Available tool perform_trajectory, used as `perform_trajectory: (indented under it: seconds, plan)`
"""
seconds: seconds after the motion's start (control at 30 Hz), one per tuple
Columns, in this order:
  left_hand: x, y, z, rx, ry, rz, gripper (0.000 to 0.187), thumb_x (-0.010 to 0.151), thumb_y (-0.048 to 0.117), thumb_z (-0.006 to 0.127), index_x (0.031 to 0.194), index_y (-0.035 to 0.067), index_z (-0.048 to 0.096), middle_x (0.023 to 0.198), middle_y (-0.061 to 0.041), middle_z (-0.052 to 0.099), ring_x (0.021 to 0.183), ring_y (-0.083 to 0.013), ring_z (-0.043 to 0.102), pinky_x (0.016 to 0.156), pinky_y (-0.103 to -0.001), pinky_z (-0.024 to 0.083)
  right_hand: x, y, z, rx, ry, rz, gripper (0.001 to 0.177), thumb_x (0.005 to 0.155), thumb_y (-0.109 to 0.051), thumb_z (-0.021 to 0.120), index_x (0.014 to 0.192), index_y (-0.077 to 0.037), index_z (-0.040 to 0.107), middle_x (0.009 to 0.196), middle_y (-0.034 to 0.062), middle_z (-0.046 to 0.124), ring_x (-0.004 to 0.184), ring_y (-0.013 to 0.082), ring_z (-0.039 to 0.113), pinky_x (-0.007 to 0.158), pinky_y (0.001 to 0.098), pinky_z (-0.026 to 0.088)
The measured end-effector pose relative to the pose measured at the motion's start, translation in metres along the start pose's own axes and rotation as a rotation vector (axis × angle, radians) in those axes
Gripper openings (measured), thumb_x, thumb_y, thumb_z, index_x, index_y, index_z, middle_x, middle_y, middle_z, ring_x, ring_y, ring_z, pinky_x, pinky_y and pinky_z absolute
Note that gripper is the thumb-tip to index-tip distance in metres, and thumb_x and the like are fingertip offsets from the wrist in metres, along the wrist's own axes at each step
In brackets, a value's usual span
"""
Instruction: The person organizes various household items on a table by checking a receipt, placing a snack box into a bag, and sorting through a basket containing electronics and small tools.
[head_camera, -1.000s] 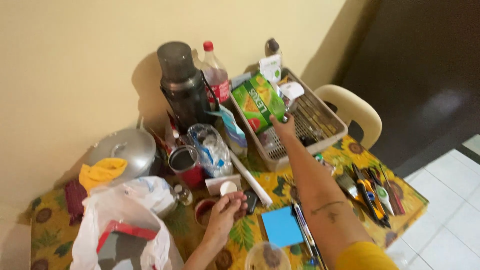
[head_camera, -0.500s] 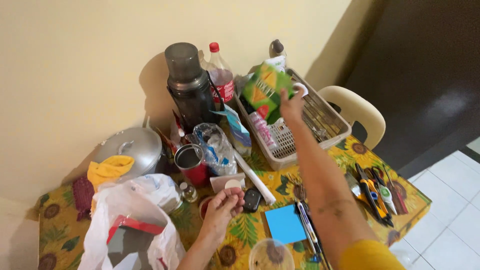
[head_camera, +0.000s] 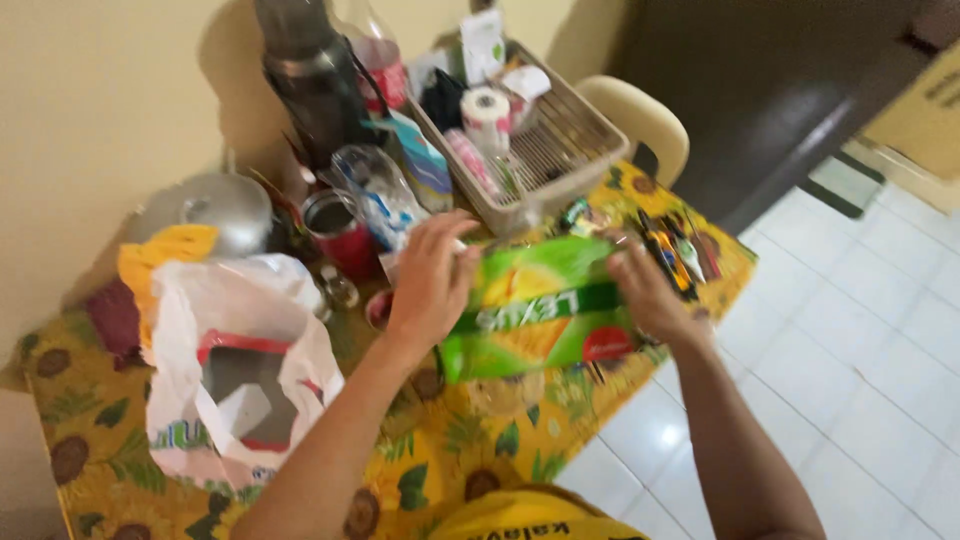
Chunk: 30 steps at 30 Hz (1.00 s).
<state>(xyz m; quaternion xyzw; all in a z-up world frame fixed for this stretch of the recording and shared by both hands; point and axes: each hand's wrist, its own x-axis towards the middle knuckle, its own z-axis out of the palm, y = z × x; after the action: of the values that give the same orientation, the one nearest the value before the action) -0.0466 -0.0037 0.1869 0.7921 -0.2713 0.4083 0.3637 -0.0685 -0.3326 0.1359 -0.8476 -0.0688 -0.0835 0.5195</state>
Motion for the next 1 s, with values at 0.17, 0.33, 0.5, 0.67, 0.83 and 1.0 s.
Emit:
perform_trajectory:
  seconds: [0.17,0.33,0.5,0.67,0.83,1.0]
  plan:
    - [-0.033,0.030,0.015,-0.359,-0.791,-0.188,0.026,0.104,0.023,0.055,0.119,0.005,0.066,0.114,-0.016,0.070,0.108,-0.0348,0.065,0.090,-0.046,0.052,-0.082,-0.021,0.039,0.169,-0.133,0.061,0.048,0.109,-0.038,0.044,0.147,-0.011,0.049,0.132,0.0105,0.063,0.121,0.0195,0.058,0.103,0.0347,0.048]
    - [-0.056,0.041,0.020,-0.401,-0.958,-0.208,0.022,0.098,0.011,0.054,0.114,0.009,0.069,0.111,-0.011,0.071,0.106,-0.0306,0.067,0.090,-0.044,0.053,-0.129,-0.033,0.052,0.024,-0.035,0.103,0.048,0.105,-0.031,0.048,0.149,-0.014,0.047,0.137,0.0102,0.063,0.125,0.0215,0.060,0.104,0.0361,0.048]
    - [-0.050,0.042,0.020,-0.677,-1.019,-0.059,0.018,0.090,0.013,0.073,0.108,0.010,0.073,0.107,-0.008,0.073,0.105,-0.0281,0.068,0.092,-0.041,0.053,-0.148,-0.029,0.058,-0.013,-0.064,-0.008,0.048,0.107,-0.028,0.050,0.152,-0.014,0.044,0.152,0.0119,0.052,0.142,0.0265,0.048,0.114,0.0409,0.039]
    - [-0.047,0.048,0.022,-0.518,-1.142,-0.099,0.041,0.077,0.028,0.084,0.109,0.011,0.064,0.110,-0.008,0.067,0.104,-0.0231,0.067,0.086,-0.037,0.056,-0.146,-0.031,0.066,0.069,-0.121,0.007,0.052,0.106,-0.029,0.051,0.155,-0.016,0.040,0.155,0.0110,0.050,0.144,0.0260,0.046,0.116,0.0411,0.038]
    - [-0.058,0.037,0.024,-0.499,-1.001,-0.263,0.040,0.084,0.024,0.075,0.118,0.010,0.061,0.106,-0.009,0.069,0.098,-0.0194,0.068,0.085,-0.036,0.056,-0.143,-0.041,0.063,0.172,-0.284,-0.039,0.078,0.097,-0.039,0.063,0.162,-0.017,0.025,0.167,0.0127,0.031,0.152,0.0290,0.030,0.120,0.0451,0.031]
    - [-0.056,0.013,0.023,-0.728,-0.746,-0.461,0.038,0.090,0.018,0.068,0.126,0.009,0.060,0.119,-0.006,0.068,0.094,-0.0163,0.068,0.085,-0.034,0.057,-0.141,-0.047,0.057,0.145,-0.343,0.037,0.079,0.099,-0.044,0.057,0.164,-0.019,0.019,0.171,0.0106,0.023,0.156,0.0278,0.022,0.123,0.0456,0.024]
